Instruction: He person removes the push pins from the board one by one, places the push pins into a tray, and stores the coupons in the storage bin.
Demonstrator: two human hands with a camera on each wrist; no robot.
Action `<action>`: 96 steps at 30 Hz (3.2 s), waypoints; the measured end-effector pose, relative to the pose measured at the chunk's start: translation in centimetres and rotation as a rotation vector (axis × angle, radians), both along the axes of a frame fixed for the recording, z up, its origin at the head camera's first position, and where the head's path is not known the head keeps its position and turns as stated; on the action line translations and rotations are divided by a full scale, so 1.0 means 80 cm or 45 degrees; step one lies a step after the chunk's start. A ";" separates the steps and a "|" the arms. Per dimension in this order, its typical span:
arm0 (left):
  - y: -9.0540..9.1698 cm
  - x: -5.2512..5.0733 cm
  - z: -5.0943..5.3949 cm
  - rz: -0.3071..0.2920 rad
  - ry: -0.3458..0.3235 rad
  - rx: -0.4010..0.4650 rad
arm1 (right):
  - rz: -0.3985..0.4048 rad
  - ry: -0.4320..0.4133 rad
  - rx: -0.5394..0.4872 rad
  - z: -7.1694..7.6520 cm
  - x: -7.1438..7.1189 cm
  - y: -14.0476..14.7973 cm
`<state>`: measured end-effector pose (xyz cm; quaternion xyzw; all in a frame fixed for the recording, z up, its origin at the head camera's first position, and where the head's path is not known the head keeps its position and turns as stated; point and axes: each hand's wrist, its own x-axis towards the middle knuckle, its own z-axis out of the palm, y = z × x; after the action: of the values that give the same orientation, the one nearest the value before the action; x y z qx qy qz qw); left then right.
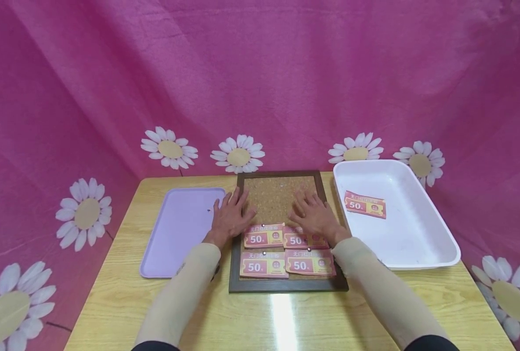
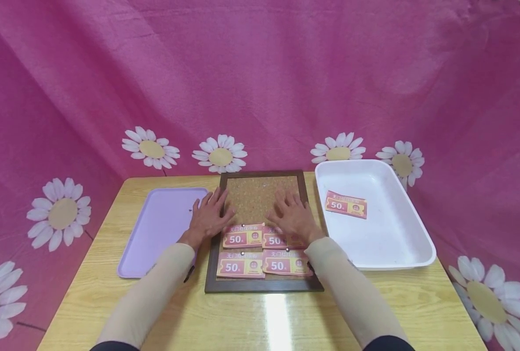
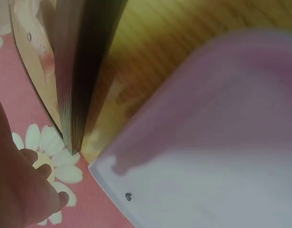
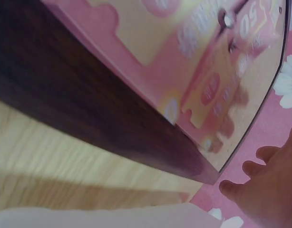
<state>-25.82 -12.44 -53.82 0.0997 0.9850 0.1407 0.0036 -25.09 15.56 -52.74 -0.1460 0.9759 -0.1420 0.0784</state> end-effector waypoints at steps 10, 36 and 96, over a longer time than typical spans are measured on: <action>0.008 0.009 -0.008 -0.042 -0.026 -0.005 | 0.087 0.030 0.005 -0.010 0.012 -0.009; 0.029 0.040 -0.030 -0.258 -0.010 -0.063 | 0.236 0.072 -0.053 -0.026 0.040 -0.024; 0.043 0.049 -0.039 -0.102 0.109 0.128 | 0.111 0.171 -0.220 -0.037 0.057 -0.049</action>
<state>-21.90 -8.98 -56.96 0.1450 0.9712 0.1851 -0.0380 -20.55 11.63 -55.67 -0.2037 0.9558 -0.2120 0.0058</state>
